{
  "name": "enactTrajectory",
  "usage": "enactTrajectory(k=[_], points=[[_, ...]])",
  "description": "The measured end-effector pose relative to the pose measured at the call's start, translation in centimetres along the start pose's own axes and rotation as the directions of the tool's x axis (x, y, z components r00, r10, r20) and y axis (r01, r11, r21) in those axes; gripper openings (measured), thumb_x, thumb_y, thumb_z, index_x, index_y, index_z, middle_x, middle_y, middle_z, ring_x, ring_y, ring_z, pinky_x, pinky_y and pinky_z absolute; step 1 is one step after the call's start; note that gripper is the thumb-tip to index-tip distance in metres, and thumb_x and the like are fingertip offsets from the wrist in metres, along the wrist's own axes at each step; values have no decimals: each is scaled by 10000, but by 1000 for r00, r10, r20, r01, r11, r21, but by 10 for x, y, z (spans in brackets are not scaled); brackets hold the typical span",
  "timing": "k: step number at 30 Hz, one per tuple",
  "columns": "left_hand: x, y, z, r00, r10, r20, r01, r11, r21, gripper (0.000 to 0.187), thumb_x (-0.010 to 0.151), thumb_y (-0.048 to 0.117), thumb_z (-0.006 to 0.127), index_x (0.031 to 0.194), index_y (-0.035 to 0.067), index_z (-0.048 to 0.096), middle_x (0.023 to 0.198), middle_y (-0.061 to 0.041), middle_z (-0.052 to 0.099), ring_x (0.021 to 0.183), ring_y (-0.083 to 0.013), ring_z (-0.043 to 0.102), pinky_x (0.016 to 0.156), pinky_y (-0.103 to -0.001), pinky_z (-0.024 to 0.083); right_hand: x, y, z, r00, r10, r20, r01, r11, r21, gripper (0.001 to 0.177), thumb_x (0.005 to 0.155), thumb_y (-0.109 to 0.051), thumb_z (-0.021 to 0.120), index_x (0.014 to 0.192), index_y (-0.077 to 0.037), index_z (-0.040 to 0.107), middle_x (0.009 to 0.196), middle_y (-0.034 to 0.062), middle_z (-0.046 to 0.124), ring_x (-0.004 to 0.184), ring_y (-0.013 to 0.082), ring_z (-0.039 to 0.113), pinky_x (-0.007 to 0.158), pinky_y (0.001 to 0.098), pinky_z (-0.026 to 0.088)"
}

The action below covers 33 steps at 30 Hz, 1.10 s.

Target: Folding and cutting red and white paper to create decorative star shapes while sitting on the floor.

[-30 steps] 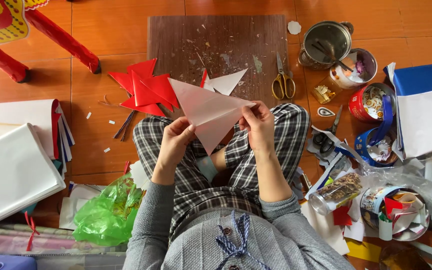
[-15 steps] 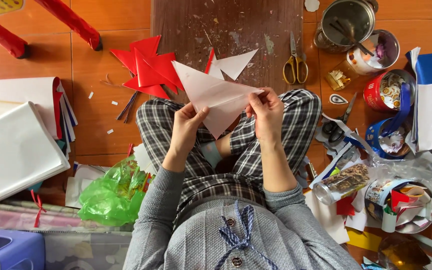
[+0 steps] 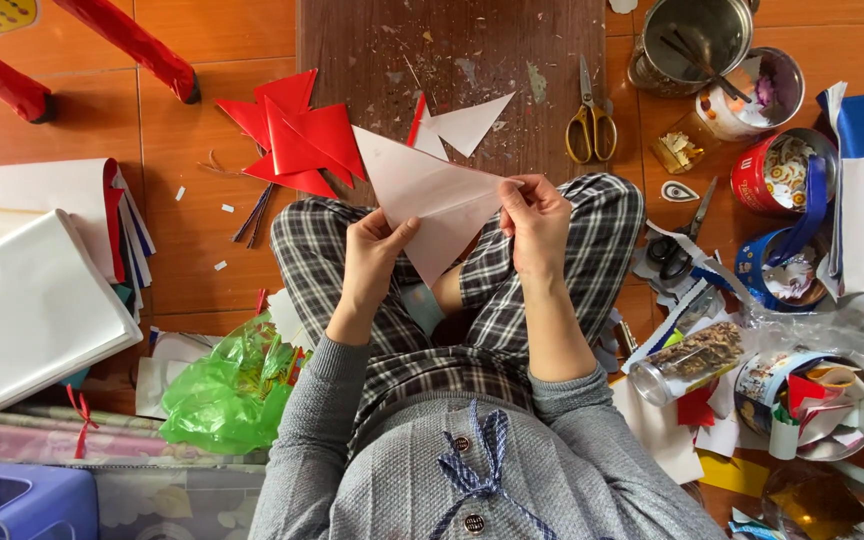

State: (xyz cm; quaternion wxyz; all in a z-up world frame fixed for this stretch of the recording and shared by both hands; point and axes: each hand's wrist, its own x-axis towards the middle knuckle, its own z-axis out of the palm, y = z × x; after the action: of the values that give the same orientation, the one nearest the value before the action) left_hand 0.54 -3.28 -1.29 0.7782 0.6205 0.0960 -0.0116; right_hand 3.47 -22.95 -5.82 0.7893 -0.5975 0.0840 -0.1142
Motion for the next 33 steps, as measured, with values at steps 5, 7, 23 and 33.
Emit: enactTrajectory(k=[5,7,23,33], points=[[0,-4,0,999,-42,-28,42,999,3,213,836,151,809,906,-26,715,758,-108,713,733,-122,631,678,-259,544,0,-1,2,999,28,-22,-28,999,16,185,863,-111,771,885,29,652,627,79,532,412,104,524,341,196,371],[-1,-3,1,998,-43,-36,43,999,-2,207,832,139,811,905,-29,715,760,-107,715,739,-121,633,679,-259,545,0,-1,3,999,34,-24,-34,999,24,190,858,-111,777,878,29,649,618,75,527,407,102,520,339,194,368],[2,-16,3,997,-22,-68,23,1000,17,193,825,148,818,851,-17,723,714,-111,714,706,-120,643,624,-240,535,4,-2,5,995,92,-38,-91,995,43,147,861,-87,760,868,14,652,617,77,533,414,111,536,339,181,351],[-4,5,12,995,15,-95,-10,998,56,210,829,175,813,772,-4,718,640,-78,690,655,-89,609,582,-218,510,4,-2,5,996,86,-31,-85,995,45,145,877,-96,753,882,11,654,652,69,527,435,116,553,350,180,346]])
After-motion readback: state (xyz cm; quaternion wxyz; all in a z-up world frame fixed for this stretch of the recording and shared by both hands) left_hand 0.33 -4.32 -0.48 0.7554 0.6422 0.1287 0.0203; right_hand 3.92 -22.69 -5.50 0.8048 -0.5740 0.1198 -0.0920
